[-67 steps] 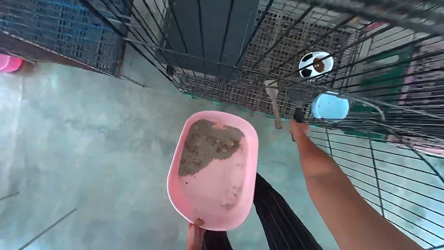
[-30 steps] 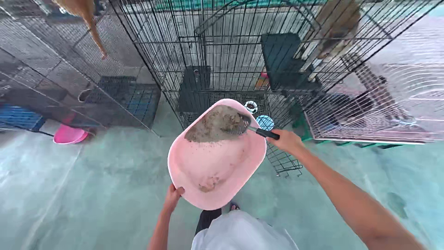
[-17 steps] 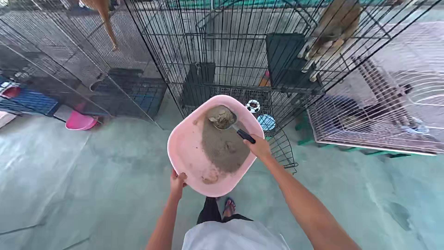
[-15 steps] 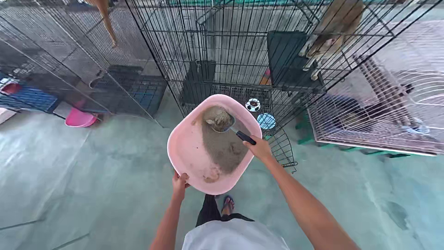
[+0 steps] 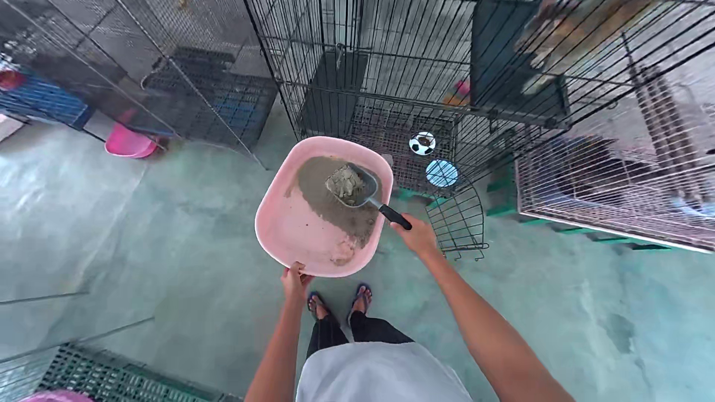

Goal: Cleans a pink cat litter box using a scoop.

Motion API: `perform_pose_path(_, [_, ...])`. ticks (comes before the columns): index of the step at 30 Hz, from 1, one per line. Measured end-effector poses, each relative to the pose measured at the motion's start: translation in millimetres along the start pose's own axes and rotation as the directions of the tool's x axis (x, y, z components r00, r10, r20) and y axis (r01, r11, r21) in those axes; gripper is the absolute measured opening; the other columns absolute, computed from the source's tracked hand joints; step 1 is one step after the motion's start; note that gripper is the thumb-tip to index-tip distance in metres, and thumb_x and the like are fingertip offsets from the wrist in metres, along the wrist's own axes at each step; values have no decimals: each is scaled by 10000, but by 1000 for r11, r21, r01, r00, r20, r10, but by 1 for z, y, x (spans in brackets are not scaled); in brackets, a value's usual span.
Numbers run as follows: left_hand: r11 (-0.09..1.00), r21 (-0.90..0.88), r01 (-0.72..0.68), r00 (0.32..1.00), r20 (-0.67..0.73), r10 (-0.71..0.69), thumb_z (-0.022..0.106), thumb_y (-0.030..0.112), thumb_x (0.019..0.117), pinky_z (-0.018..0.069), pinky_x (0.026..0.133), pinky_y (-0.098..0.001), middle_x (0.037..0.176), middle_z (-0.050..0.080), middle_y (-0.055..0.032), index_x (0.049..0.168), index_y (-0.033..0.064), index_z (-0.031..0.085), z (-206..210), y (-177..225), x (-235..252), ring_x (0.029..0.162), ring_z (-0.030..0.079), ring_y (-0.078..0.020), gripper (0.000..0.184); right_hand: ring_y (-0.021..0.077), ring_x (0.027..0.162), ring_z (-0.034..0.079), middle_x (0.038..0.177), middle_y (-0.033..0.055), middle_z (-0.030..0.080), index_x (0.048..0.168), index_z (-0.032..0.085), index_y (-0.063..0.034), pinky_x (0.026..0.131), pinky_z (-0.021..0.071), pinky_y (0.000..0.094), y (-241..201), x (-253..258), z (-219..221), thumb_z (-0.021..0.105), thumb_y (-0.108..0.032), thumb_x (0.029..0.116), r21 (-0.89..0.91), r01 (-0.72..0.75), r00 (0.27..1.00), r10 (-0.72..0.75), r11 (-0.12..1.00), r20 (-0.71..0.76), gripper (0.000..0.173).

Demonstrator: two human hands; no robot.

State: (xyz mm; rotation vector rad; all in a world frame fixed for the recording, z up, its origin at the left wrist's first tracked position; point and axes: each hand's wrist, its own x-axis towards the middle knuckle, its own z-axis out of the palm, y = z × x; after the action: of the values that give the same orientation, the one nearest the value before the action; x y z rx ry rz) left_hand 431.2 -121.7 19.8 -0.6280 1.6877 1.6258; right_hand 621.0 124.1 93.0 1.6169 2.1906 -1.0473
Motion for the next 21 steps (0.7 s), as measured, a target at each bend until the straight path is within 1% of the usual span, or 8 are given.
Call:
perform_pose_path(2, [1000,-12,15,1000,-18,-15,492,21,984,590,571,-347,838,607,-151,1165,-37,498,-6,-2,7,627,651,-201,190,425,1206,645,1278,227,685,1473,563,-142,1005,479,625,-5,2,9,544,-458,1064,-25,-22,999,23,999,26,518])
perform_pose_path(4, [999,-21,24,999,-31,-25,501,20,981,590,578,-350,855,606,-160,1197,-38,495,-12,-2,17,639,652,-208,224,424,1214,641,1287,223,683,1473,566,-150,1010,478,625,-10,7,17,540,-465,1064,-40,-28,998,30,999,49,516])
perform_pose_path(9, [999,-16,42,997,-63,-43,499,11,977,586,568,-343,834,607,-158,1155,-43,498,-34,-16,45,620,644,-203,186,419,1200,648,1272,225,685,1452,578,-151,997,485,622,-14,35,53,545,-477,1059,-40,-60,995,63,997,76,512])
perform_pose_path(11, [999,34,43,998,-41,-41,483,22,996,583,607,-355,885,599,-170,1225,-69,483,-43,-26,58,662,639,-207,246,431,1204,640,1273,239,679,1438,584,-126,1004,477,636,-10,51,71,552,-466,1058,-27,-77,992,79,997,97,512])
perform_pose_path(14, [996,66,66,996,-56,-63,483,10,979,576,603,-357,902,590,-172,1253,-59,475,-58,-45,84,672,634,-214,282,428,1219,634,1294,227,676,1455,578,-151,1014,474,636,-1,75,100,552,-480,1054,-36,-128,984,131,991,119,519])
perform_pose_path(17, [991,80,111,991,-84,-104,490,-5,965,578,577,-351,857,594,-162,1196,-50,486,-73,-67,110,636,634,-210,235,424,1216,640,1289,213,685,1457,580,-177,1011,480,628,13,95,129,555,-475,1054,-51,-165,979,170,985,113,502])
perform_pose_path(21, [979,99,178,980,-108,-167,485,-22,968,571,541,-337,814,592,-149,1163,-43,485,-103,-96,141,595,627,-199,196,437,1218,636,1287,233,680,1461,577,-163,1010,477,632,30,116,161,565,-461,1055,-35,-211,972,213,977,99,504])
